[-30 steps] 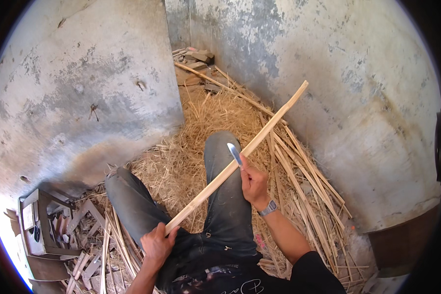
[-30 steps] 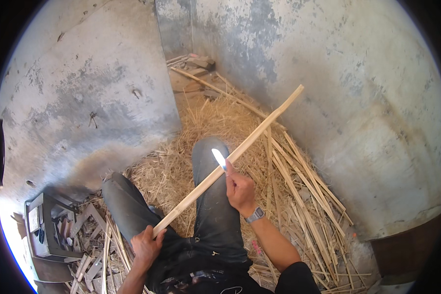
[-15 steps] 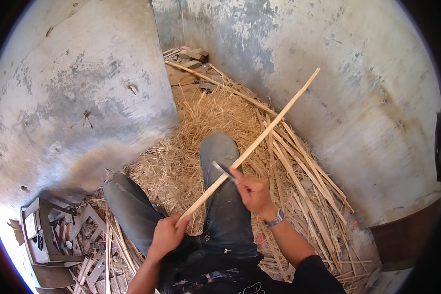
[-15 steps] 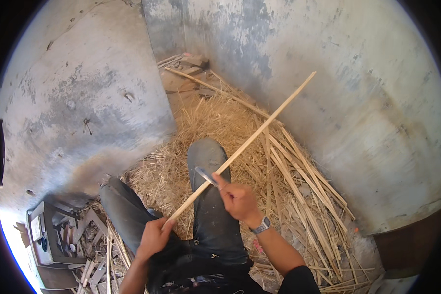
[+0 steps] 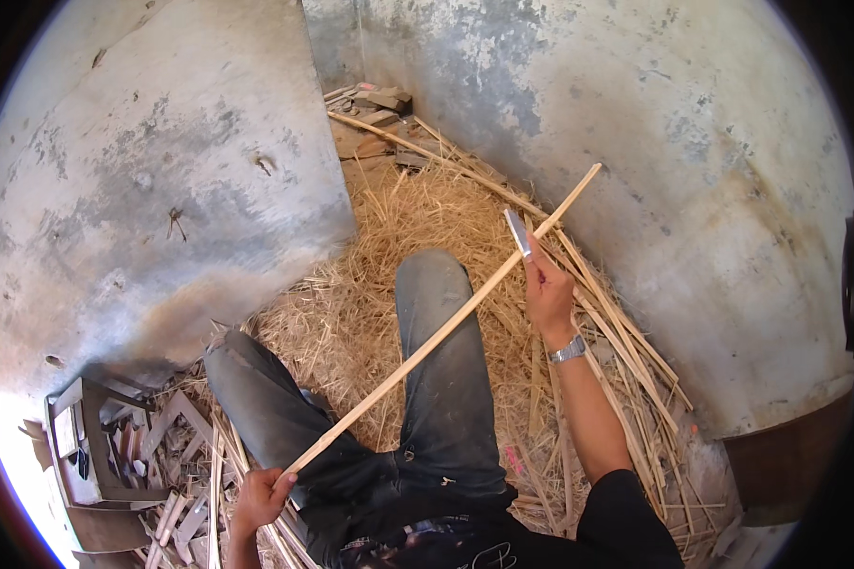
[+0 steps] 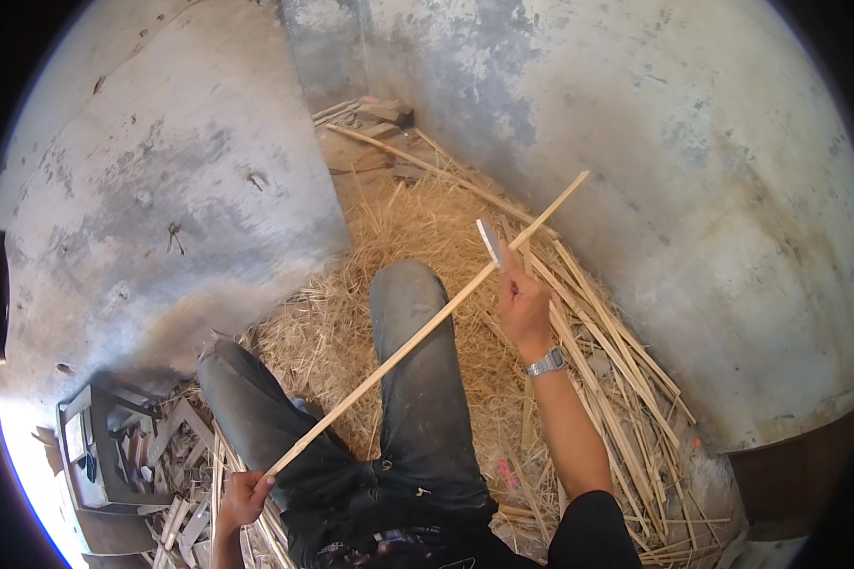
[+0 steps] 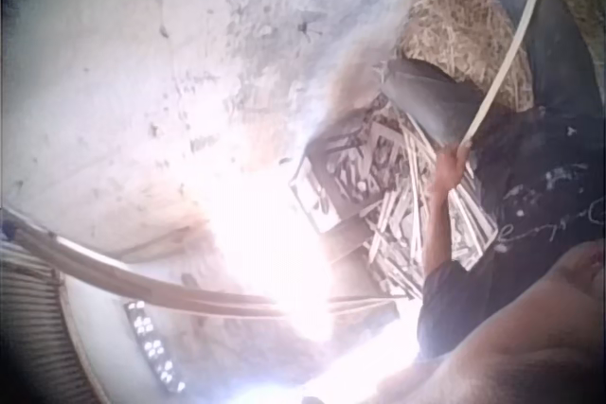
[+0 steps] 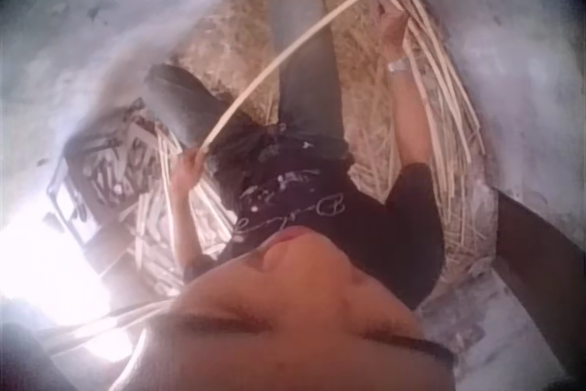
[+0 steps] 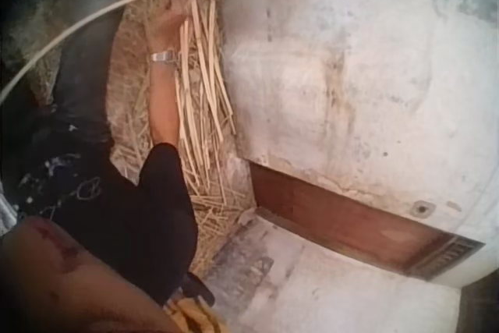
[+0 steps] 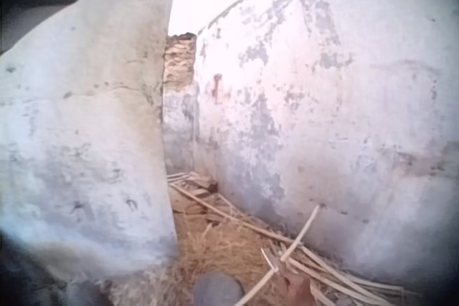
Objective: The person holds a wooden strip and repeatedly scrapes and whittles along its length using a knife.
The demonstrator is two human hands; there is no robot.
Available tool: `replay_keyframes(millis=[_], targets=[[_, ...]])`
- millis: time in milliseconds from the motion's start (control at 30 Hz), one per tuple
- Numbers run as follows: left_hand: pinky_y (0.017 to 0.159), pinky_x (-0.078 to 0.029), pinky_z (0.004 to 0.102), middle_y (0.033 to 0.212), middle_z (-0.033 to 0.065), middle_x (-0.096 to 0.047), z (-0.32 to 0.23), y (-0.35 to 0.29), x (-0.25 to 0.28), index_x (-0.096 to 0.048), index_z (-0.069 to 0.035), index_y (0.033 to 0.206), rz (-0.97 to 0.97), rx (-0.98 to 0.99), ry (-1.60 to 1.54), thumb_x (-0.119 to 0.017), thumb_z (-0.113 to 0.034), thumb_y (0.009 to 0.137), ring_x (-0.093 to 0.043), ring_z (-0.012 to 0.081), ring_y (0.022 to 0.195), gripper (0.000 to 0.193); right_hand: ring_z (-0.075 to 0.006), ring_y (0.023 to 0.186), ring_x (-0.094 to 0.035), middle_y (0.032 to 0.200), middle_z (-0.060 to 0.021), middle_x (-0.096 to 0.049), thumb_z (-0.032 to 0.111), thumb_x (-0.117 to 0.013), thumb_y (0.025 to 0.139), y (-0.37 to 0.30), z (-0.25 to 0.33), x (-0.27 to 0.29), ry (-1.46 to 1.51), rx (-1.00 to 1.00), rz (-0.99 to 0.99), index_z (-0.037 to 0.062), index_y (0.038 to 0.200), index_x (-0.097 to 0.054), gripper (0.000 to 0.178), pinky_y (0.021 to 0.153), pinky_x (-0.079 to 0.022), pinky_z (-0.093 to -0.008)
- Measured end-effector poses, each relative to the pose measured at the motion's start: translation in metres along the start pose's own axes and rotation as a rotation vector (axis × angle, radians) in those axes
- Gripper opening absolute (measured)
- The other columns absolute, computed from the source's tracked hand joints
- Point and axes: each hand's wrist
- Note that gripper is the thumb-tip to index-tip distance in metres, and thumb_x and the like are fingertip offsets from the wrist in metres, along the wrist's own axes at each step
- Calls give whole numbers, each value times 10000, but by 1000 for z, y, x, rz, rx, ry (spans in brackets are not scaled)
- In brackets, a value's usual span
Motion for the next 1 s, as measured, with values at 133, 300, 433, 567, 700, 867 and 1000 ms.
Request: replay_keyframes(millis=[133, 300, 433, 567, 700, 867, 1000], targets=[[476, -323, 389, 507, 57, -457, -9, -1, -4, -555, 11, 650, -13, 21, -46, -666, -329, 1041, -398, 131, 487, 531, -168, 493, -504, 601, -154, -567, 66, -606, 1014, -16, 20, -4, 40, 0, 62, 117, 1489, -616, 478, 496, -399, -348], [516, -394, 483, 553, 203, -532, -45, 11, -16, -569, 4, 663, -81, -11, 8, -712, -385, 1012, -509, 418, 505, 541, -169, 495, -513, 601, -153, -562, 63, -604, 1010, -31, 27, 3, 6, -31, 169, 110, 1488, -615, 480, 500, -405, -345], [527, -413, 497, 571, 220, -544, -73, 23, -20, -568, 1, 661, -100, -10, -10, -710, -401, 1013, -537, 440, 527, 553, -86, 530, -416, 600, -59, -449, 60, -605, 1026, -32, 22, 9, 70, -66, 117, 55, 1458, -626, 432, 494, -350, -313], [532, -420, 496, 577, 221, -549, -82, 35, -39, -580, 0, 669, -76, -40, -60, -708, -415, 1012, -547, 438, 534, 554, -79, 535, -416, 595, -70, -442, 75, -602, 1033, -48, 36, 1, 90, -45, 164, 38, 1462, -616, 430, 489, -346, -312], [543, -429, 494, 586, 229, -550, -96, 43, -44, -606, 8, 692, -56, -15, -76, -691, -421, 1020, -541, 433, 537, 547, -74, 541, -409, 599, -82, -453, 70, -607, 1034, -53, 48, 2, 195, -126, 129, 48, 1466, -615, 433, 487, -355, -309], [549, -427, 491, 580, 231, -532, -119, 68, -66, -614, 28, 707, -56, -22, -149, -655, -441, 1041, -491, 385, 509, 578, -186, 476, -511, 633, -139, -587, 50, -646, 994, -87, 103, -12, 222, 122, 336, 70, 1419, -677, 427, 487, -409, -343], [545, -421, 480, 566, 218, -508, -126, 78, -70, -618, 36, 718, 3, -11, -222, -635, -447, 1056, -444, 340, 501, 591, -254, 499, -585, 658, -147, -627, 49, -664, 960, -93, 122, -4, 161, 116, 389, 73, 1396, -696, 437, 497, -457, -369]])
Point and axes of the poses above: each hand's wrist, its own y-axis towards the middle knuckle, its own x-axis out of the back of the hand, z = x × y
